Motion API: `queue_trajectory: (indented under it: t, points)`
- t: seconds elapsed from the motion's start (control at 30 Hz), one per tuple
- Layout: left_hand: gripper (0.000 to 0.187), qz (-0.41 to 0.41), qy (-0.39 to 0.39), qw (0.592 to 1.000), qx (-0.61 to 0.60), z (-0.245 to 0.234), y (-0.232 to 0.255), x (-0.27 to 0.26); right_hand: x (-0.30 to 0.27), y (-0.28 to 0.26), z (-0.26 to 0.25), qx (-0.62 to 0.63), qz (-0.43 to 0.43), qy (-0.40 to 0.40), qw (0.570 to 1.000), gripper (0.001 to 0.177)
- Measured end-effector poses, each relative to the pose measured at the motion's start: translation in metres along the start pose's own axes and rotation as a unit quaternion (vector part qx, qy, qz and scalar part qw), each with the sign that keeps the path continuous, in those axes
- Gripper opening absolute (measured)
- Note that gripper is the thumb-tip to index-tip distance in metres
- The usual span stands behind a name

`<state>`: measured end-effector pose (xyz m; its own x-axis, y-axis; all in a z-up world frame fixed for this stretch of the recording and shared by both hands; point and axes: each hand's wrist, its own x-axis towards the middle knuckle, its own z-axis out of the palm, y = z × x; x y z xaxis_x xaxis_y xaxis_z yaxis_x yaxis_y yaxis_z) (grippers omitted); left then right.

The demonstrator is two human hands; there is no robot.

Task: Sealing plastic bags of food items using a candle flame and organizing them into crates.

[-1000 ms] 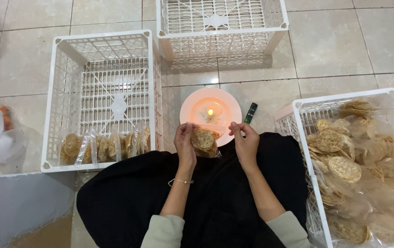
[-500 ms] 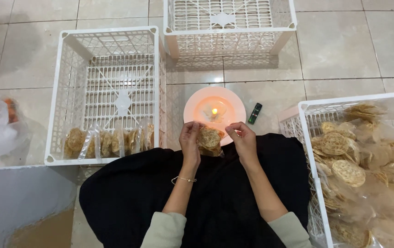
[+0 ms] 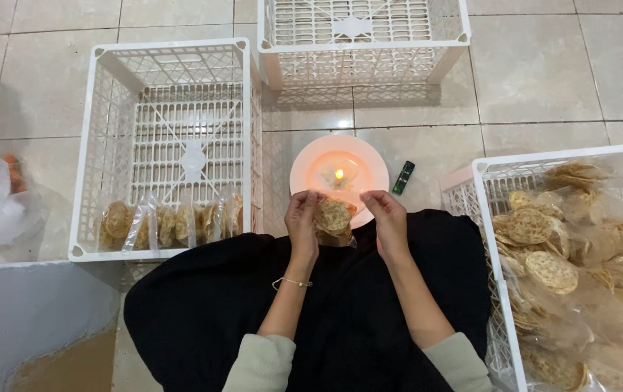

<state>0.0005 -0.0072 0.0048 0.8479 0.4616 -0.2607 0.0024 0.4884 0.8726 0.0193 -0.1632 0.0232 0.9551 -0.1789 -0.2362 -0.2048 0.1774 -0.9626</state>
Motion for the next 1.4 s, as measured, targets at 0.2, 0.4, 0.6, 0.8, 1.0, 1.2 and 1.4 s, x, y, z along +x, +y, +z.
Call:
queue_trajectory:
  t: [0.2,0.4,0.6,0.8,1.0,1.2,1.4]
  points:
    - [0.012,-0.009,0.041,0.999,-0.013,-0.006,-0.014,0.013,0.003,-0.011,0.000,0.009,0.055,0.014,0.998,0.030]
    - [0.010,-0.020,0.069,0.997,-0.020,-0.006,-0.026,0.026,0.008,0.005,0.010,-0.018,0.071,-0.009,0.997,0.027]
    - [0.010,-0.032,0.086,0.996,-0.014,-0.011,-0.038,0.041,0.029,0.030,0.015,-0.003,0.070,0.001,0.998,0.022]
    - [0.010,-0.040,0.102,0.994,0.008,-0.009,-0.039,0.048,0.037,0.041,0.024,0.021,0.076,0.022,0.997,0.015]
    - [0.012,-0.051,0.110,0.992,0.023,-0.012,-0.047,0.055,0.049,0.059,0.029,0.040,0.109,0.048,0.992,0.011]
    - [0.014,-0.052,0.118,0.991,0.038,-0.019,-0.052,0.059,0.051,0.065,0.033,0.034,0.123,0.055,0.990,0.011]
    - [0.013,-0.053,0.122,0.991,0.027,-0.025,-0.063,0.066,0.054,0.070,0.034,0.040,0.122,0.055,0.990,0.012]
